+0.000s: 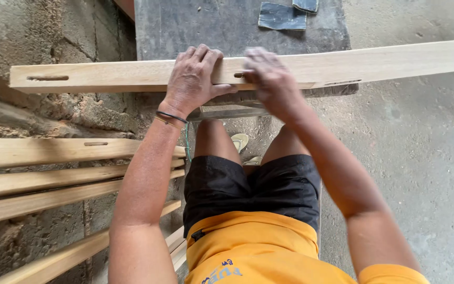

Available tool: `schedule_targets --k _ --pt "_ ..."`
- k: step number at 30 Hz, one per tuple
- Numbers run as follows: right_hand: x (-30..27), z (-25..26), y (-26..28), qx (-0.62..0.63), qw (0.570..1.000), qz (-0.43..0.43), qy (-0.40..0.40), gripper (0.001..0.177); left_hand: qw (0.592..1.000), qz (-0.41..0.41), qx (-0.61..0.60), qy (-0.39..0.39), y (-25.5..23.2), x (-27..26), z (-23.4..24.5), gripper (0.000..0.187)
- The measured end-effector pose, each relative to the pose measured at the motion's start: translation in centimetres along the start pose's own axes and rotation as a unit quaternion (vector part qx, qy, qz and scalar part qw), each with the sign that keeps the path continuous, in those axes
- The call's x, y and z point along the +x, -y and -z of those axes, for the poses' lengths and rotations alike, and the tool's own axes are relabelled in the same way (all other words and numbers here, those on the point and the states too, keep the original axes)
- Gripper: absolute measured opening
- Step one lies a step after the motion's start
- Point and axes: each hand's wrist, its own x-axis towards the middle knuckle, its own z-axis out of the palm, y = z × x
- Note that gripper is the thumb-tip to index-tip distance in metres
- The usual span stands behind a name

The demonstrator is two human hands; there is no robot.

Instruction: Sanding a wooden furniture component and cleaning out a joint slot using a hand tool

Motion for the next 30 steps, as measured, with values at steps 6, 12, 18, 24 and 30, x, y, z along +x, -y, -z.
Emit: schedule_targets --k 6,12,18,24,30 --pt "-4.2 6.6 -4.3 -0.018 0.996 -0.068 -0.047 0.022 0.996 0.044 0.072 0.022 1.9 -2.1 1.1 0.072" --pt "1.0 0.1 -1.6 -0.002 0.997 0.054 -0.052 0.021 0.996 0.038 0.079 -0.03 1.7 -2.1 0.7 0.071" --pt "5.0 -3.8 2.5 0.026 0.997 0.048 0.046 0.01 0.997 0.068 0.023 -0.008 2.0 -1.9 0.8 0.088" --pt "-1.8 4.4 -3.9 0.005 1.0 0.009 0.004 0.019 0.996 0.09 0.015 -0.008 1.4 -1.7 1.5 0.088" --pt "0.3 0.8 -1.8 0.014 0.998 0.052 -0.037 0.013 0.995 0.087 0.052 0.007 1.2 -1.5 1.1 0.091"
